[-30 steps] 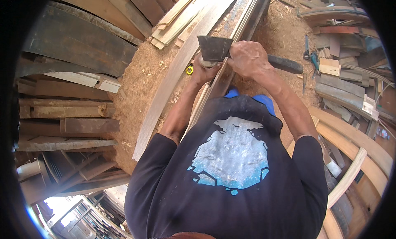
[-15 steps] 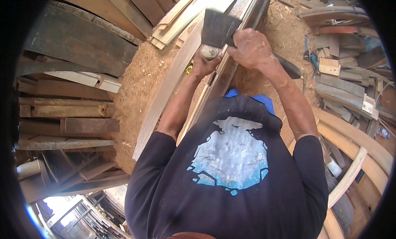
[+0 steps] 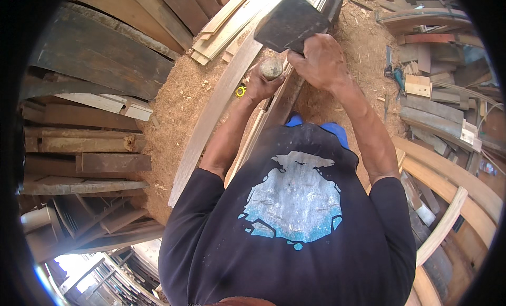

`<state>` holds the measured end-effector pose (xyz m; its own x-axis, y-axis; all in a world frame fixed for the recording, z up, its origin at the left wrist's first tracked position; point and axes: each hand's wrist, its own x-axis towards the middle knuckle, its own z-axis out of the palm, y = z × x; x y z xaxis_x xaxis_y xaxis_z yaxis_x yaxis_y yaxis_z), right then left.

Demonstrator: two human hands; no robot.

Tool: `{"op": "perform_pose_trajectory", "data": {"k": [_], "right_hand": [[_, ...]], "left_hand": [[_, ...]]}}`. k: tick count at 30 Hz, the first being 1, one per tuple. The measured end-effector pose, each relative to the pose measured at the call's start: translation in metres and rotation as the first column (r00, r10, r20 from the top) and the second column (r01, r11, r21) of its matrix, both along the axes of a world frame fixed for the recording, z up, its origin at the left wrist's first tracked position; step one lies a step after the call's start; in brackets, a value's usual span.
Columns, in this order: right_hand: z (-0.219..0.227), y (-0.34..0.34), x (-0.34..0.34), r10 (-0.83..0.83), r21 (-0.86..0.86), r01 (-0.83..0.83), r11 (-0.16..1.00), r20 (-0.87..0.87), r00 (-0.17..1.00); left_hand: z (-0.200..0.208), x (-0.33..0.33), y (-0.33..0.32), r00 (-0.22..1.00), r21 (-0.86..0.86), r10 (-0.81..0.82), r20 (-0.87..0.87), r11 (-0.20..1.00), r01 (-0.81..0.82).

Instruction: The person uses a chisel and mallet to carve a groove into a long piece of wood. They repeatedly strike the chisel to remove material and occasionally reposition the wood to continue the work.

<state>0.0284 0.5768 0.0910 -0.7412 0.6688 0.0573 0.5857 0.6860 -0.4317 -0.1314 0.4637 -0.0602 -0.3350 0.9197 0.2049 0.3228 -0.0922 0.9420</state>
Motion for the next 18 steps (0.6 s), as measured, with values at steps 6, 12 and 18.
{"op": "perform_pose_trajectory", "data": {"k": [6,12,18], "right_hand": [[-0.034,-0.006,0.006,0.126,0.090,-0.151,0.984,0.239,0.963],[-0.030,-0.015,0.011,0.016,0.073,-0.028,0.997,0.159,0.987],[-0.044,-0.012,0.025,0.010,-0.056,-0.010,0.998,0.001,1.000]], "left_hand": [[-0.006,-0.001,0.004,0.998,0.062,-0.057,-0.018,0.996,0.058],[-0.010,0.003,0.004,0.993,0.049,-0.092,0.070,0.995,0.088],[-0.001,0.000,0.014,0.977,-0.028,-0.205,0.053,0.978,0.207]]}}
